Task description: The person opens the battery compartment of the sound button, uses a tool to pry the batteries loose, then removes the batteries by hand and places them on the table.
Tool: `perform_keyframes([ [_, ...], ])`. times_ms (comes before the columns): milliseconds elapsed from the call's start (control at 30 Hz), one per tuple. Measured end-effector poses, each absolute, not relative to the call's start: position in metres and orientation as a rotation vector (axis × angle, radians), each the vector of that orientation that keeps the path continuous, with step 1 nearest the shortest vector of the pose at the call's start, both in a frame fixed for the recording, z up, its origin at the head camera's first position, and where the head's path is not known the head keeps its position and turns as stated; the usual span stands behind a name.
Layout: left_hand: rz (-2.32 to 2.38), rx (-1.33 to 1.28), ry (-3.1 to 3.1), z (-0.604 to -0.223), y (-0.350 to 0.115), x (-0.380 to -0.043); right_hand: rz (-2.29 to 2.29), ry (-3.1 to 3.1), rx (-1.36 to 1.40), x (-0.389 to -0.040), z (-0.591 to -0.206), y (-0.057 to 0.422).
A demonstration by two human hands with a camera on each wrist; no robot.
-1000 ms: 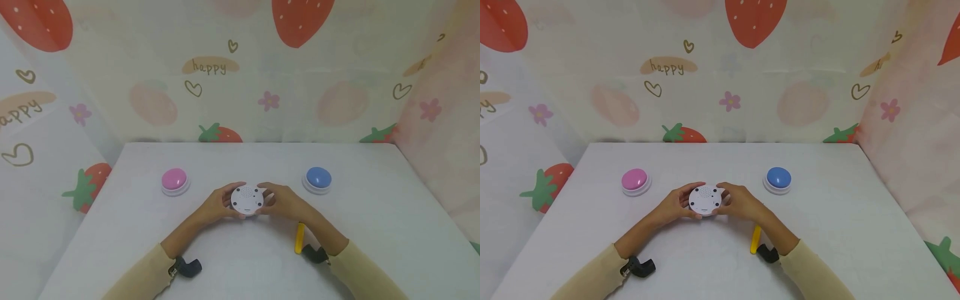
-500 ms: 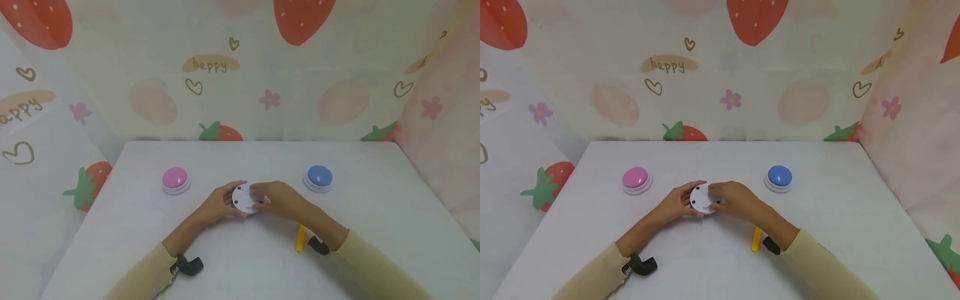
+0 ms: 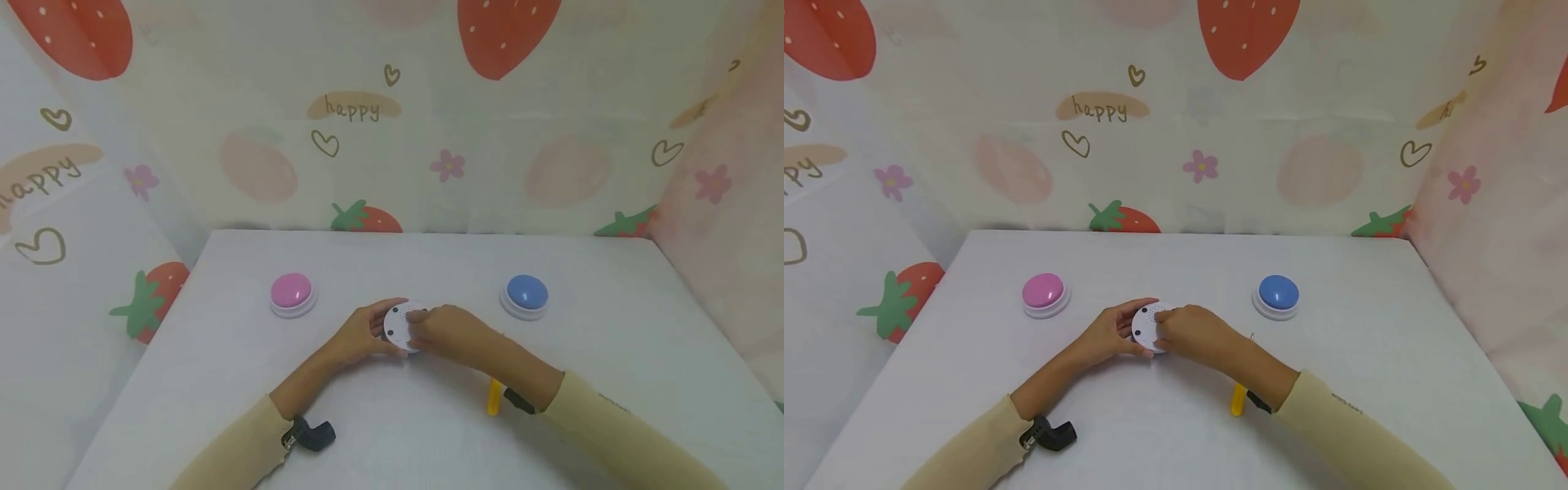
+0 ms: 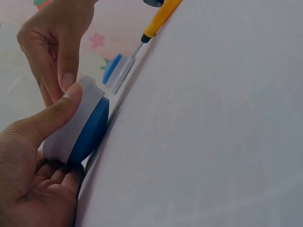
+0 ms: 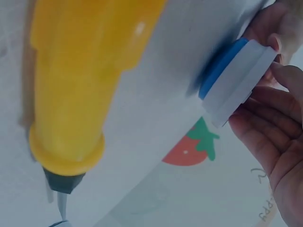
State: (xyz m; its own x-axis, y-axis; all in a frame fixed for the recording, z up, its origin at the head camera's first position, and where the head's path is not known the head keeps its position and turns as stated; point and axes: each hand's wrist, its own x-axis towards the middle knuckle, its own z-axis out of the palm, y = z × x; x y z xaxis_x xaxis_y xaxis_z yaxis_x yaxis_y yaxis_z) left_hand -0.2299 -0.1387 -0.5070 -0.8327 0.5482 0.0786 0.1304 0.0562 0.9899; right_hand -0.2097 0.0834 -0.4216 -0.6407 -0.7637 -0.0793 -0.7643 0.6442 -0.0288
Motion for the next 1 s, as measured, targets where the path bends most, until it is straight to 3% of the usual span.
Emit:
perform_keyframes([
  [400,1.864,0.589,2.017,-0.505,-0.139,-0.227,0.699,2.654,-1.611,-0.201,-0.416,0.078],
  [567,1.867,0.579,2.013,-0.504,-0.138,-0.228,0.723,2.668,-1.636,-0.201,-0.417,0.079],
  [1000,1.911,0.551,1.978,-0.505,-0.137,-0.230,-0.042,2.962,-1.591,-0.197,-0.433,0.083],
])
